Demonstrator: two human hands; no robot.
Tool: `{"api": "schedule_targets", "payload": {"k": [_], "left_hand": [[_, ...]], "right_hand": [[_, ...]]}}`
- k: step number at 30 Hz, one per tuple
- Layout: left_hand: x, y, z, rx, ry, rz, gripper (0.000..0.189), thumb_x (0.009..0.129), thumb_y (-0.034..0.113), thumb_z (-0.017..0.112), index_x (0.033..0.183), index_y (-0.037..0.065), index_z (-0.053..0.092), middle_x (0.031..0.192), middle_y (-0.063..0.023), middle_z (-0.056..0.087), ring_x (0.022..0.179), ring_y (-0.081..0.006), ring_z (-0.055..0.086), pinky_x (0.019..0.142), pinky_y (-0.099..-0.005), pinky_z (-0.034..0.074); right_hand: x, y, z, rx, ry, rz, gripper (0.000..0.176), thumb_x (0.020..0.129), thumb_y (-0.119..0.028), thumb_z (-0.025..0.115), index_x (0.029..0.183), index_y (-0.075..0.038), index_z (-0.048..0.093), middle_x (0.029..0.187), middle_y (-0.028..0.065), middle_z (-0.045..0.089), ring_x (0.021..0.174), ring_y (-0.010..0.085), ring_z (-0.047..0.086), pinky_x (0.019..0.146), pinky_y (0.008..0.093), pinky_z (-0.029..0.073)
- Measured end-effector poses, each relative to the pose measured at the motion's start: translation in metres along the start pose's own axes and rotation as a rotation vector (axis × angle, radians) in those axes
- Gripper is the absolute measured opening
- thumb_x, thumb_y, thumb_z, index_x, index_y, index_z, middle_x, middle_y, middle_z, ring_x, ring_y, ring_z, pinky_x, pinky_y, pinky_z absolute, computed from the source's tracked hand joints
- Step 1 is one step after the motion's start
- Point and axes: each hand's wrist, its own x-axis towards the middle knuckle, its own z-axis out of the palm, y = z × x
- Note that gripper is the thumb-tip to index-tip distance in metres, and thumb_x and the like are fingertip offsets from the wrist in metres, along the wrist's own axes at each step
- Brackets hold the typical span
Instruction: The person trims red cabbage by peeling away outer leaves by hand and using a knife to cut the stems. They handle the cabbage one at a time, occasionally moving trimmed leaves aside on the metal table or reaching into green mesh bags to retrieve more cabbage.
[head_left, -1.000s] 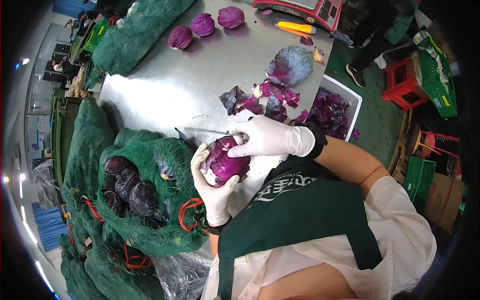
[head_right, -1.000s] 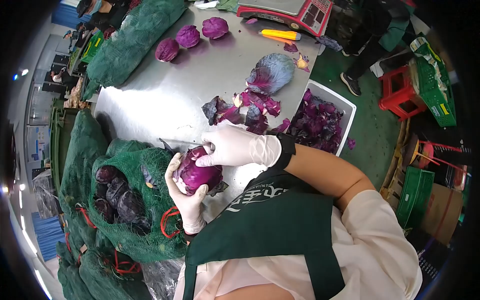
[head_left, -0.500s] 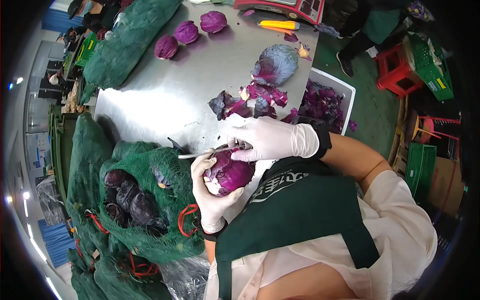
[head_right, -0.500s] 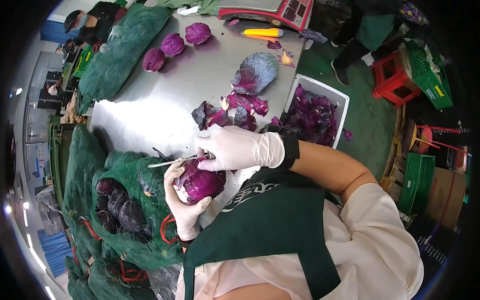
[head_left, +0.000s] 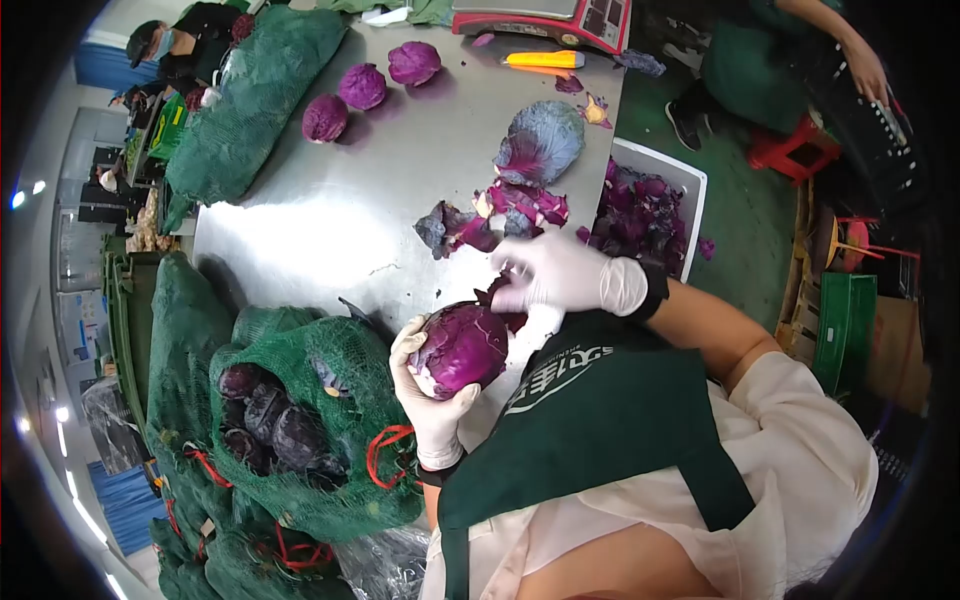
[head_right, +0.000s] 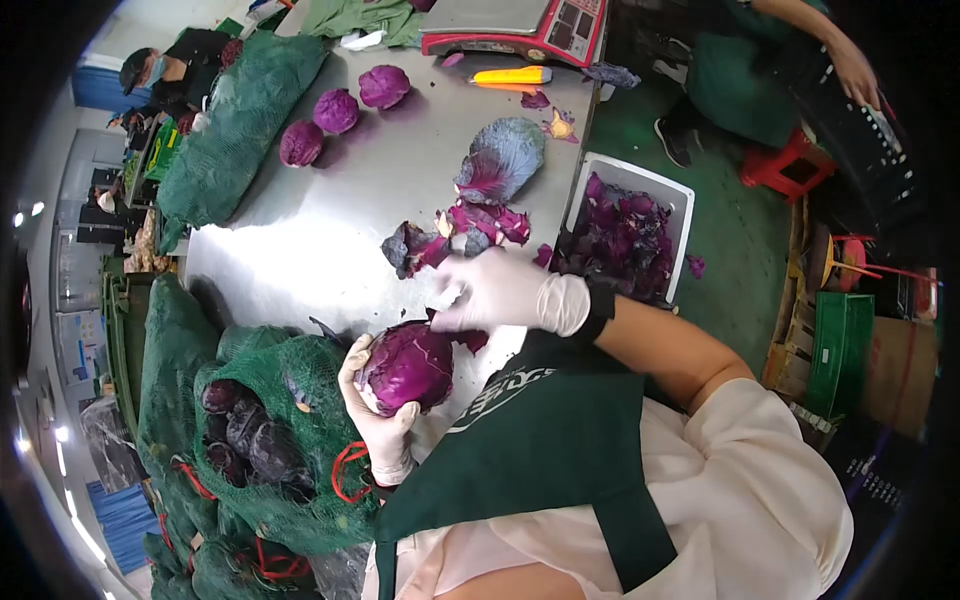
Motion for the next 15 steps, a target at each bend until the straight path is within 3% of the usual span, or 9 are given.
{"api": "schedule_targets", "payload": {"k": [2, 3, 5, 7, 9, 11, 13, 15], "left_hand": [[0.004, -0.002, -0.001, -0.034, -0.036, -0.010, 0.084, 0.062, 0.030, 0.092, 0.128, 0.006, 0.046, 0.135, -0.0178, 0.047, 0.129, -0.0325, 0.048, 0.112, -0.0468, 0.037], [0.005, -0.004, -0.001, -0.064, -0.064, -0.033, 0.085, 0.062, 0.029, 0.092, 0.129, 0.006, 0.046, 0.135, -0.0174, 0.047, 0.129, -0.0317, 0.048, 0.112, -0.0465, 0.037], [0.005, -0.005, 0.003, -0.154, -0.072, -0.082, 0.087, 0.063, 0.030, 0.093, 0.131, 0.005, 0.044, 0.135, -0.0163, 0.047, 0.129, -0.0306, 0.047, 0.112, -0.0456, 0.037], [0.002, -0.001, 0.012, -0.324, 0.042, -0.202, 0.093, 0.068, 0.040, 0.090, 0.138, 0.005, 0.040, 0.139, -0.0154, 0.045, 0.131, -0.0299, 0.045, 0.112, -0.0440, 0.036], [-0.003, -0.005, 0.010, -0.432, 0.141, -0.223, 0.085, 0.083, 0.044, 0.078, 0.146, 0.006, 0.035, 0.143, -0.0153, 0.045, 0.132, -0.0317, 0.046, 0.112, -0.0473, 0.037], [-0.003, -0.021, 0.001, -0.667, 0.365, -0.300, 0.089, 0.080, 0.044, 0.080, 0.148, 0.010, 0.033, 0.141, -0.0133, 0.045, 0.132, -0.0324, 0.045, 0.111, -0.0492, 0.038], [0.000, -0.022, -0.004, -0.698, 0.397, -0.261, 0.085, 0.084, 0.043, 0.075, 0.150, 0.012, 0.031, 0.144, -0.0126, 0.043, 0.134, -0.0334, 0.043, 0.113, -0.0520, 0.036], [0.006, -0.014, 0.005, -0.759, 0.255, -0.267, 0.075, 0.089, 0.044, 0.069, 0.147, 0.008, 0.038, 0.146, -0.0132, 0.046, 0.135, -0.0344, 0.044, 0.115, -0.0544, 0.033]], "right_hand": [[0.005, -0.031, -0.002, 0.173, -0.236, -0.168, 0.046, 0.078, -0.041, 0.080, 0.102, -0.004, 0.063, 0.070, 0.0087, 0.065, 0.068, 0.0229, 0.067, 0.065, 0.0349, 0.052], [0.012, -0.020, 0.010, 0.177, -0.165, -0.387, 0.040, 0.080, -0.036, 0.079, 0.098, -0.004, 0.062, 0.070, 0.0086, 0.062, 0.069, 0.0227, 0.065, 0.065, 0.0353, 0.051], [0.023, -0.016, 0.000, 0.192, -0.389, -0.327, 0.033, 0.085, -0.030, 0.077, 0.094, -0.002, 0.060, 0.072, 0.0062, 0.060, 0.067, 0.0197, 0.060, 0.065, 0.0338, 0.049], [0.022, -0.019, -0.007, 0.192, -0.331, -0.395, 0.027, 0.087, -0.025, 0.075, 0.087, -0.002, 0.061, 0.071, 0.0060, 0.060, 0.064, 0.0199, 0.060, 0.064, 0.0337, 0.049], [0.010, -0.025, -0.019, 0.364, -0.283, -0.067, 0.022, 0.088, -0.022, 0.073, 0.086, -0.003, 0.061, 0.069, 0.0064, 0.060, 0.062, 0.0181, 0.060, 0.062, 0.0334, 0.048], [-0.004, -0.035, -0.041, 0.320, -0.228, 0.090, 0.017, 0.088, -0.018, 0.073, 0.086, -0.004, 0.062, 0.066, 0.0049, 0.059, 0.061, 0.0136, 0.059, 0.060, 0.0322, 0.047], [-0.005, 0.004, -0.031, 0.068, -0.134, -0.185, 0.016, 0.088, -0.015, 0.073, 0.083, -0.005, 0.061, 0.064, 0.0021, 0.055, 0.060, 0.0095, 0.056, 0.058, 0.0299, 0.046], [-0.001, 0.015, -0.024, 0.085, -0.120, -0.108, 0.017, 0.088, -0.014, 0.072, 0.082, -0.005, 0.060, 0.064, 0.0009, 0.053, 0.060, 0.0086, 0.054, 0.058, 0.0289, 0.045]]}}
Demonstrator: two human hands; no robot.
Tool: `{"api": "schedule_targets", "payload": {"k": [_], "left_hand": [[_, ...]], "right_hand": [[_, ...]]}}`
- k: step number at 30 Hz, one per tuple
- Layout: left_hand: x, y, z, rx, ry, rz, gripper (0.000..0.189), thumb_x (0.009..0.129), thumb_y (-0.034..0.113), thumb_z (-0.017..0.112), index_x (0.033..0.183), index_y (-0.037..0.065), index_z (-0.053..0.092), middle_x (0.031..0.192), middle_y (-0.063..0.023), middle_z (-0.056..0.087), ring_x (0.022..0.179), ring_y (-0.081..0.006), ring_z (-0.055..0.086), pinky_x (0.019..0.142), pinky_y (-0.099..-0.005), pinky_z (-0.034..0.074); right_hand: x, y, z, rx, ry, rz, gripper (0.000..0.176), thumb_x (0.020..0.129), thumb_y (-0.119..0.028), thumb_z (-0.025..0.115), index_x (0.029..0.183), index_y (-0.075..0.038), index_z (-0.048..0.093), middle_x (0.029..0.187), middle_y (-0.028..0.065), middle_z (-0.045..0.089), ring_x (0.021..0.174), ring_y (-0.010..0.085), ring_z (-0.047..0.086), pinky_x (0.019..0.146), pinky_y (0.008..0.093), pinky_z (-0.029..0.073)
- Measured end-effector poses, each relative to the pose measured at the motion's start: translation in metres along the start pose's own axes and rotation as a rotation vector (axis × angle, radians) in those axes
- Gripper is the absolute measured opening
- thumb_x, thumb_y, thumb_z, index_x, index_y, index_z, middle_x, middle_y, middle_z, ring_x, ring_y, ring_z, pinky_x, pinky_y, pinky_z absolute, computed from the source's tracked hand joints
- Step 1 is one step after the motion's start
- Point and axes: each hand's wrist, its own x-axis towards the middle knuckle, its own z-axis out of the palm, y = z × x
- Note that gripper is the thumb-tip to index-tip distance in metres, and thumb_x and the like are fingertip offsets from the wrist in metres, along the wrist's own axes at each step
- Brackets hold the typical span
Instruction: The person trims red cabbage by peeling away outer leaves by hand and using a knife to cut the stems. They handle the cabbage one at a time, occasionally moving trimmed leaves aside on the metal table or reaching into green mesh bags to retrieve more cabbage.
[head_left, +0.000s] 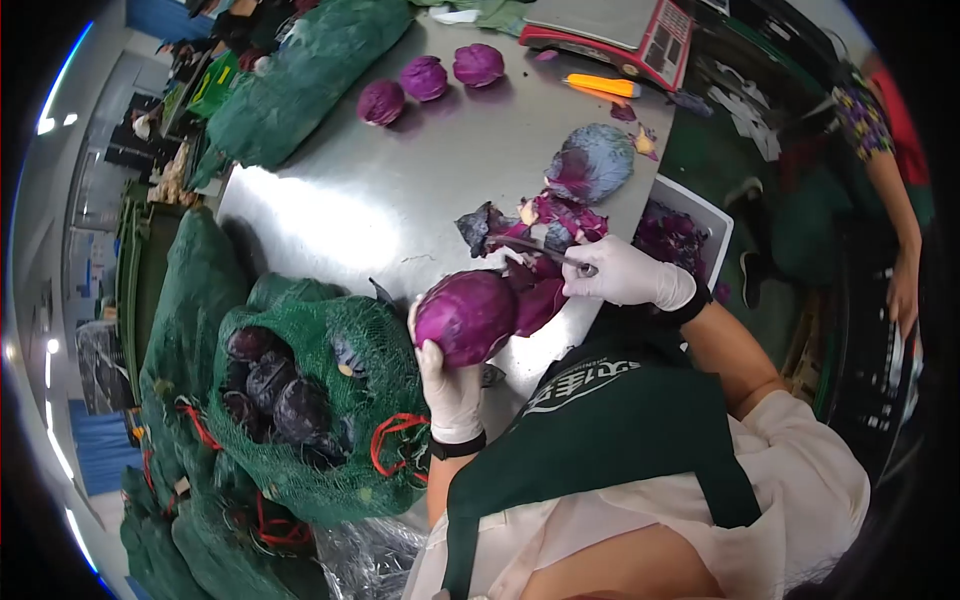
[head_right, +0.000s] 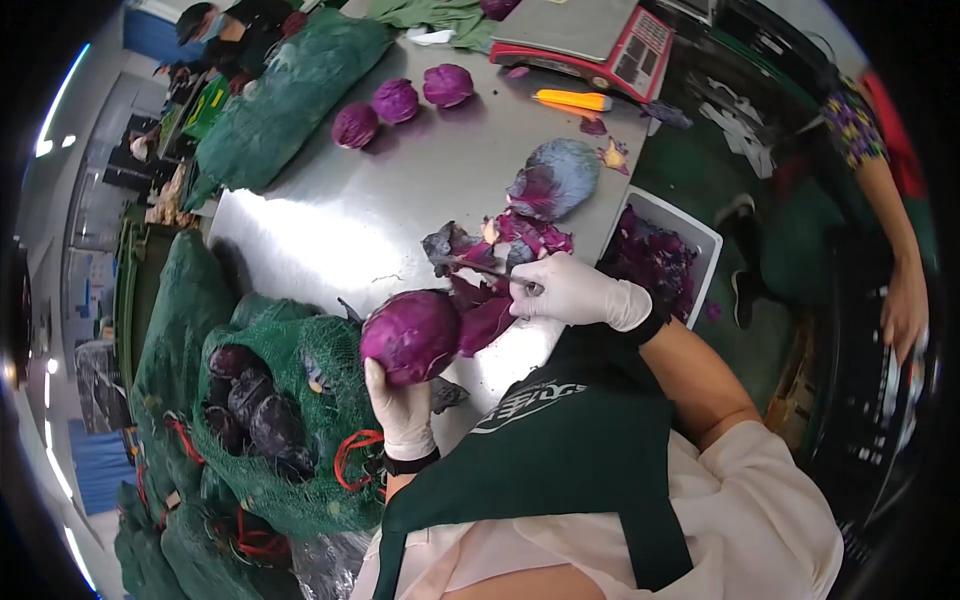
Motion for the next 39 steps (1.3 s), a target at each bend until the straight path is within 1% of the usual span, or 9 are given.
{"api": "schedule_targets", "payload": {"k": [6, 8, 12, 16, 24, 27, 30, 34, 39], "left_hand": [[0.022, -0.012, 0.020, -0.215, 0.102, -0.063, 0.079, 0.086, 0.055, 0.069, 0.145, 0.013, 0.040, 0.145, -0.0165, 0.045, 0.136, -0.0357, 0.042, 0.111, -0.0588, 0.037], [0.022, -0.004, 0.020, -0.469, 0.062, -0.078, 0.081, 0.086, 0.057, 0.067, 0.146, 0.012, 0.038, 0.146, -0.0175, 0.042, 0.137, -0.0368, 0.040, 0.111, -0.0591, 0.037], [0.028, -0.001, 0.020, -0.152, 0.114, 0.105, 0.085, 0.085, 0.060, 0.066, 0.148, 0.013, 0.033, 0.150, -0.0179, 0.036, 0.138, -0.0406, 0.038, 0.111, -0.0593, 0.037], [0.023, -0.011, 0.042, 0.305, 0.101, 0.519, 0.083, 0.083, 0.050, 0.074, 0.145, 0.013, 0.033, 0.142, -0.0154, 0.041, 0.131, -0.0384, 0.044, 0.109, -0.0543, 0.041], [0.019, -0.006, 0.042, 0.267, 0.124, 0.514, 0.079, 0.085, 0.052, 0.072, 0.145, 0.015, 0.036, 0.141, -0.0145, 0.041, 0.131, -0.0346, 0.044, 0.110, -0.0552, 0.039], [0.029, 0.011, 0.031, -0.434, 0.209, -0.035, 0.080, 0.087, 0.069, 0.058, 0.147, 0.019, 0.039, 0.148, -0.0126, 0.040, 0.136, -0.0376, 0.042, 0.110, -0.0598, 0.039], [0.030, 0.010, 0.027, -0.471, 0.146, -0.003, 0.079, 0.087, 0.068, 0.057, 0.147, 0.021, 0.039, 0.147, -0.0130, 0.042, 0.137, -0.0364, 0.041, 0.110, -0.0603, 0.038], [0.023, 0.003, 0.031, -0.321, 0.153, -0.009, 0.079, 0.089, 0.070, 0.053, 0.148, 0.020, 0.037, 0.148, -0.0131, 0.042, 0.138, -0.0357, 0.040, 0.111, -0.0598, 0.036], [0.013, -0.003, 0.033, -0.092, 0.081, 0.075, 0.078, 0.090, 0.068, 0.051, 0.148, 0.017, 0.039, 0.148, -0.0145, 0.042, 0.137, -0.0351, 0.042, 0.110, -0.0574, 0.039]], "right_hand": [[-0.015, 0.025, 0.026, -0.127, 0.253, 0.036, 0.021, 0.086, -0.018, 0.073, 0.080, -0.002, 0.060, 0.067, 0.0070, 0.059, 0.060, 0.0156, 0.056, 0.061, 0.0327, 0.047], [-0.021, 0.024, 0.030, 0.100, 0.297, 0.417, 0.023, 0.086, -0.020, 0.073, 0.097, -0.001, 0.066, 0.072, 0.0055, 0.062, 0.062, 0.0119, 0.058, 0.062, 0.0300, 0.049], [0.009, -0.052, 0.032, 0.368, 0.237, 0.305, 0.060, 0.091, -0.017, 0.071, 0.144, -0.004, 0.046, 0.078, -0.0005, 0.059, 0.061, 0.0044, 0.055, 0.051, 0.0213, 0.044], [0.032, -0.080, 0.059, 0.774, 0.112, 0.277, 0.071, 0.091, -0.011, 0.067, 0.151, -0.001, 0.030, 0.074, 0.0032, 0.061, 0.045, 0.0064, 0.053, 0.040, 0.0234, 0.042], [0.033, -0.068, 0.070, 0.770, 0.322, 0.163, 0.040, 0.087, 0.001, 0.055, 0.127, 0.002, 0.057, 0.078, 0.0010, 0.064, 0.060, 0.0062, 0.057, 0.055, 0.0209, 0.048], [0.027, -0.050, 0.047, 0.647, 0.210, 0.310, 0.033, 0.085, 0.001, 0.052, 0.115, -0.001, 0.067, 0.072, 0.0023, 0.062, 0.055, 0.0064, 0.056, 0.045, 0.0216, 0.045], [0.028, -0.046, 0.045, 0.656, 0.243, 0.281, 0.029, 0.093, -0.010, 0.058, 0.121, -0.002, 0.064, 0.072, 0.0027, 0.062, 0.059, 0.0070, 0.058, 0.043, 0.0220, 0.045], [0.053, -0.066, 0.048, 0.214, 0.383, -0.011, 0.045, 0.094, -0.037, 0.068, 0.119, 0.000, 0.061, 0.077, 0.0068, 0.064, 0.072, 0.0137, 0.064, 0.067, 0.0314, 0.051], [0.060, -0.062, 0.059, 0.137, 0.477, -0.149, 0.021, 0.092, -0.022, 0.070, 0.100, -0.002, 0.069, 0.073, 0.0065, 0.063, 0.069, 0.0116, 0.058, 0.067, 0.0297, 0.049]]}}
